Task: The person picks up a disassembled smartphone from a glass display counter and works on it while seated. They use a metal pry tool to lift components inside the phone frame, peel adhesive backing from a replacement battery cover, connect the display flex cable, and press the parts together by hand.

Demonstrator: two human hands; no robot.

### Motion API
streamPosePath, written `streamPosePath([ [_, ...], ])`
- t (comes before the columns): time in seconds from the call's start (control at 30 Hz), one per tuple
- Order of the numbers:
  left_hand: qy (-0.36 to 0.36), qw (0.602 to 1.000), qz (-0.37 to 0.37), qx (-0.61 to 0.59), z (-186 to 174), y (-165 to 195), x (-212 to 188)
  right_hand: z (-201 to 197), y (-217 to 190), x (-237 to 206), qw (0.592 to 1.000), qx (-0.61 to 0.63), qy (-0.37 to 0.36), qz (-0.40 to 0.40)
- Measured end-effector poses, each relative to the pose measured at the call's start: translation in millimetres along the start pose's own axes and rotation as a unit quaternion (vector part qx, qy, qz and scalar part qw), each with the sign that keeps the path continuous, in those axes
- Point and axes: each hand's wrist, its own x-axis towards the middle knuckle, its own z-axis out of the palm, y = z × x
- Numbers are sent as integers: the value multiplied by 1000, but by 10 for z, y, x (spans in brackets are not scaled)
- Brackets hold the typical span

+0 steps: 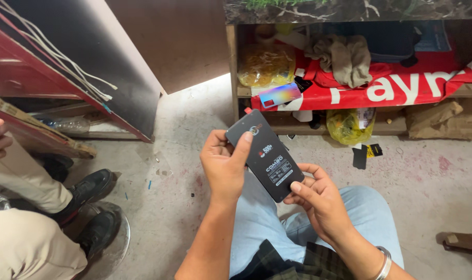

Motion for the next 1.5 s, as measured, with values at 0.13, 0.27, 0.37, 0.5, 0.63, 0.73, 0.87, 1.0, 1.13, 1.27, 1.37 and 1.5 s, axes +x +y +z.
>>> streamPosePath([
  [0.13,-10,1000,15,17,38,-20,29,47,47,21,1000,-6,-3,28],
  [0.27,-4,998,-6,64,29,3,24,53,95,18,999,-8,-12,45],
  [0.37,0,995,-16,101,45,30,39,36,92,21,998,-1,-26,56],
  [0.5,-4,992,-31,125,56,82,40,25,89,19,997,-2,-50,58],
  [0.63,6,986,-45,159,70,108,46,2,99,19,996,23,-57,62],
  [0.73,3,983,-42,178,60,111,51,-7,107,28,996,31,-57,60],
  [0.87,-5,985,-34,167,40,65,74,10,114,30,997,13,-50,55],
  [1.0,-9,993,-46,108,7,18,78,34,104,23,998,-17,-52,40],
  [1.13,-37,998,-36,46,-8,-3,69,31,86,40,997,-55,-46,12],
  [1.27,-73,997,-22,14,-6,40,24,3,91,44,994,-78,-56,-44],
  [1.37,-90,996,2,26,-5,85,-30,-18,110,33,992,-79,-68,-72],
  [1.5,-112,993,29,22,-5,127,-76,-40,130,30,990,-84,-78,-88],
])
